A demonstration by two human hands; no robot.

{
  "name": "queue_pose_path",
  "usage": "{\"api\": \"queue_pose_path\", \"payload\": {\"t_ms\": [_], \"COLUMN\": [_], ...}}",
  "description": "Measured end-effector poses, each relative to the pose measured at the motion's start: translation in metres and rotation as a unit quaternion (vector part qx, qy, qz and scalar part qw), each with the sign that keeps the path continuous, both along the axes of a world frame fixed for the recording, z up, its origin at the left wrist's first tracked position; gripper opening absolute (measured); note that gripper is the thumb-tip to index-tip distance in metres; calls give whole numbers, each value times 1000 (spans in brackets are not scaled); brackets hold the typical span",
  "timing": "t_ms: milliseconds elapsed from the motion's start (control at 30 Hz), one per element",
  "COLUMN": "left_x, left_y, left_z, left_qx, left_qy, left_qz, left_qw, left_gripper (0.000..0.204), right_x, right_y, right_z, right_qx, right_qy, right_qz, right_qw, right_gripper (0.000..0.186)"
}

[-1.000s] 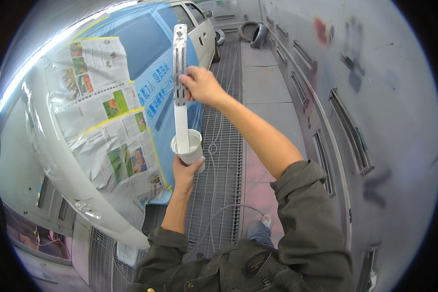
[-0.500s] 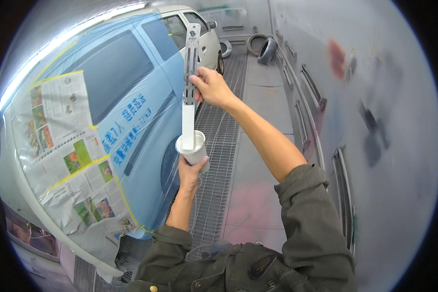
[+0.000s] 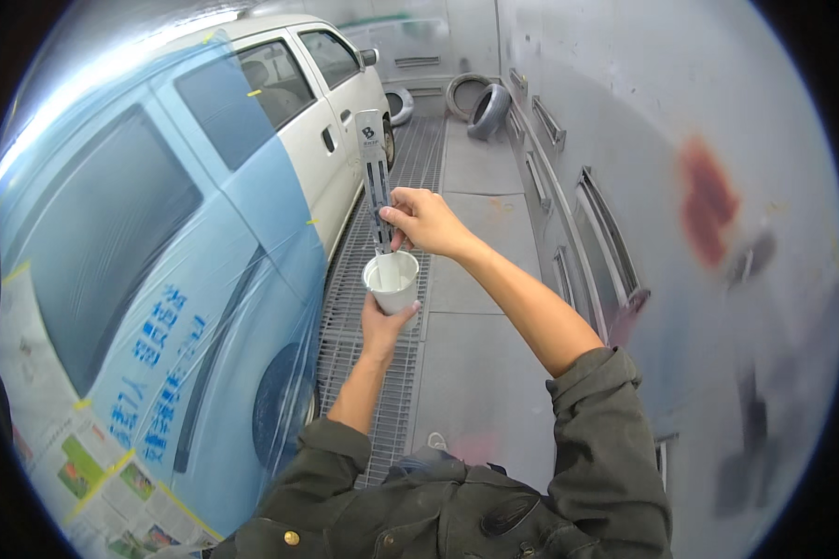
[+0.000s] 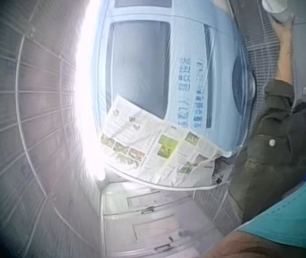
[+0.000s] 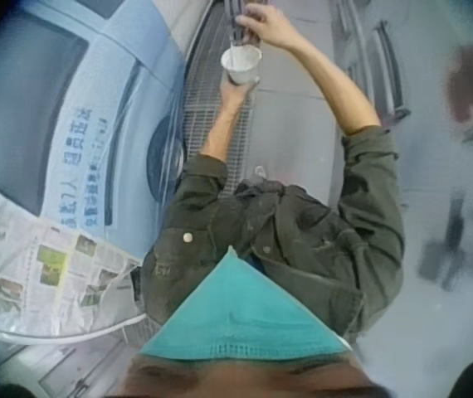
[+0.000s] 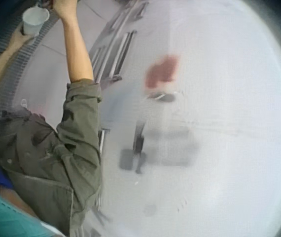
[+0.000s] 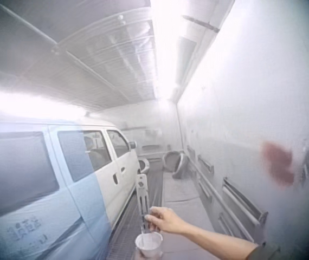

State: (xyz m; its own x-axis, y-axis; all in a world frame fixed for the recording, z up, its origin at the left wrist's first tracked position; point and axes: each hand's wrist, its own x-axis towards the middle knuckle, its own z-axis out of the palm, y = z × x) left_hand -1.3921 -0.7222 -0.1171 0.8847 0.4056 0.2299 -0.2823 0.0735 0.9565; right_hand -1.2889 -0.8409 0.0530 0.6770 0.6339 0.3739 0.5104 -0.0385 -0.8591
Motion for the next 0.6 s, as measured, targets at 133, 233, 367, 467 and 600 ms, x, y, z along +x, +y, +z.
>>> {"api": "queue_pose_path", "payload": {"t_ms": [133, 233, 367, 467, 600], "left_x": [132, 216, 347, 452, 576], "left_y": [23, 46, 82, 127, 171], "left_z": [9, 12, -7, -25, -20], "left_qx": [25, 14, -4, 14, 25], "left_qy": [19, 40, 25, 14, 51], "left_qz": [-28, -48, -34, 5, 44], "left_qw": [999, 998, 999, 1000, 997], "left_gripper": [64, 65, 65, 67, 71], "right_x": [114, 210, 353, 449, 584], "right_y": [17, 38, 73, 113, 164], "right_z": [12, 16, -13, -21, 1], "right_qx": [11, -71, -101, -130, -63], "right_qy": [39, -160, -220, -199, -117], "right_qz": [-9, -48, -50, -10, 14], "right_qw": [999, 983, 969, 971, 991], "right_gripper": [27, 30, 24, 30, 20]}}
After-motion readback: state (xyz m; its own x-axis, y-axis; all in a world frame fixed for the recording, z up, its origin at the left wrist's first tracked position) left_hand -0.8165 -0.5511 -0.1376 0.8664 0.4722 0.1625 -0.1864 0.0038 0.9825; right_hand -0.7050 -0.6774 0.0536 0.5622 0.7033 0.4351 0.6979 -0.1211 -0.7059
